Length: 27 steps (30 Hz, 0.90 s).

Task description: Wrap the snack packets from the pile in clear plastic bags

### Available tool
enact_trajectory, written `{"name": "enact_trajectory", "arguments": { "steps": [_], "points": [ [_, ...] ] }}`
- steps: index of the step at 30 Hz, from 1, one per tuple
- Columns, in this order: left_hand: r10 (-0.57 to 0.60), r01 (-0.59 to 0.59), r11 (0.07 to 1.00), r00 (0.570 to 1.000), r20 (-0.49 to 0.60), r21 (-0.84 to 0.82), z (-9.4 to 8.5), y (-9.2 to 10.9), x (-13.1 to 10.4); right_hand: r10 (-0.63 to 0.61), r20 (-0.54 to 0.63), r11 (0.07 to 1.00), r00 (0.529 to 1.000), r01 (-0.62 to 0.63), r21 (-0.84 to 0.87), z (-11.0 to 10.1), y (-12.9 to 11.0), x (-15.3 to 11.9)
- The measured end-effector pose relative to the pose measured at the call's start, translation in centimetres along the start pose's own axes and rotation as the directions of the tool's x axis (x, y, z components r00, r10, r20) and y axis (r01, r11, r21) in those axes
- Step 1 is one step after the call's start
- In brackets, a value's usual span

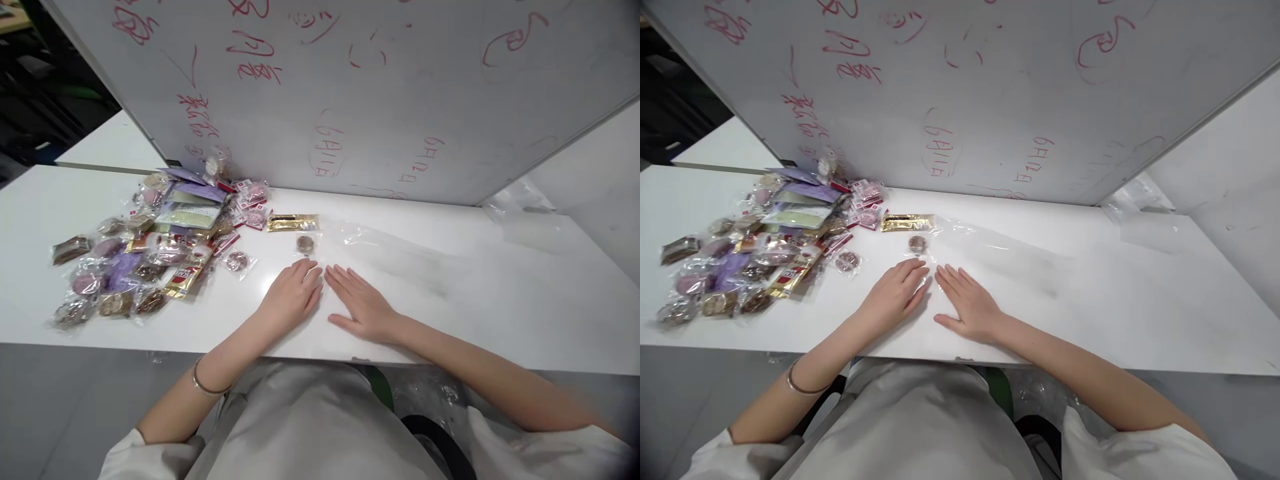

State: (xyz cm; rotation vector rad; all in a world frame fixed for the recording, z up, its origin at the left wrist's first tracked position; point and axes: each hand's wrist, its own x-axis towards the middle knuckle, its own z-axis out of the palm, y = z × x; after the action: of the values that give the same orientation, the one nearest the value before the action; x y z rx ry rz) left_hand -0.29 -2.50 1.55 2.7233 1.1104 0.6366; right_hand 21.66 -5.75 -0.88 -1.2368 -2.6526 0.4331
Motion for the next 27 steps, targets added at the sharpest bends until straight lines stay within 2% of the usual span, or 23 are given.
{"name": "enact_trajectory", "arguments": {
  "steps": [3, 6, 7, 9, 11, 13, 15, 18, 20, 22, 24, 26, 27],
  "points": [
    [0.032, -0.021, 0.997, 0.989, 0.146, -0.073, 0.5, -0.3, -0.3, -0.118, 0.057, 0.982, 0.991, 0.108, 0.152, -0.3, -2.0, 0.4],
    [0.068, -0.024, 0.989, 0.948, 0.312, -0.144, 1.0, -0.5, -0.9, -0.214, 0.135, 0.902, 0.967, 0.143, 0.408, -2.4, -2.5, 0.6],
    [0.085, -0.032, 0.988, 0.932, 0.351, -0.154, 1.2, -0.6, -1.1, -0.225, 0.13, 0.866, 0.966, 0.137, 0.48, -3.5, -2.3, 0.7],
    [0.134, -0.08, 0.985, 0.917, 0.376, -0.156, 1.5, -0.8, -1.4, -0.169, 0.022, 0.838, 0.985, 0.132, 0.529, -5.7, -1.6, 1.4],
    [0.19, -0.145, 0.978, 0.913, 0.362, -0.148, 1.7, -0.9, -1.5, -0.095, -0.139, 0.886, 0.986, 0.148, 0.44, -7.5, -1.1, 2.8],
    [0.223, -0.178, 0.972, 0.909, 0.353, -0.156, 1.8, -1.0, -1.3, -0.148, -0.204, 0.936, 0.968, 0.204, 0.287, -8.0, -1.3, 5.2],
    [0.22, -0.16, 0.969, 0.903, 0.37, -0.186, 1.8, -0.9, -1.2, -0.312, -0.13, 0.932, 0.941, 0.33, 0.147, -7.0, -2.1, 8.2],
    [0.207, -0.131, 0.966, 0.908, 0.363, -0.222, 1.7, -0.9, -1.2, -0.496, 0.027, 0.867, 0.868, 0.497, -0.029, -3.8, -3.4, 13.1],
    [0.243, -0.175, 0.958, 0.914, 0.325, -0.226, 1.8, -1.0, -1.4, -0.492, 0.112, 0.854, 0.863, 0.504, -0.131, -1.8, -3.7, 15.7],
    [0.271, -0.216, 0.955, 0.915, 0.3, -0.203, 2.0, -1.3, -1.5, -0.462, 0.137, 0.85, 0.876, 0.481, -0.213, -0.9, -3.4, 17.1],
    [0.247, -0.215, 0.967, 0.926, 0.285, -0.14, 2.1, -1.7, -1.5, -0.447, 0.049, 0.862, 0.893, 0.445, -0.242, -1.4, -2.6, 16.9],
    [0.179, -0.171, 0.984, 0.95, 0.254, -0.051, 2.1, -2.0, -1.3, -0.396, -0.179, 0.91, 0.901, 0.36, -0.205, -3.0, -1.8, 15.0],
    [0.14, -0.143, 0.99, 0.962, 0.232, -0.006, 2.1, -2.0, -1.2, -0.326, -0.322, 0.943, 0.889, 0.284, -0.172, -4.0, -1.5, 13.4]
  ]
}}
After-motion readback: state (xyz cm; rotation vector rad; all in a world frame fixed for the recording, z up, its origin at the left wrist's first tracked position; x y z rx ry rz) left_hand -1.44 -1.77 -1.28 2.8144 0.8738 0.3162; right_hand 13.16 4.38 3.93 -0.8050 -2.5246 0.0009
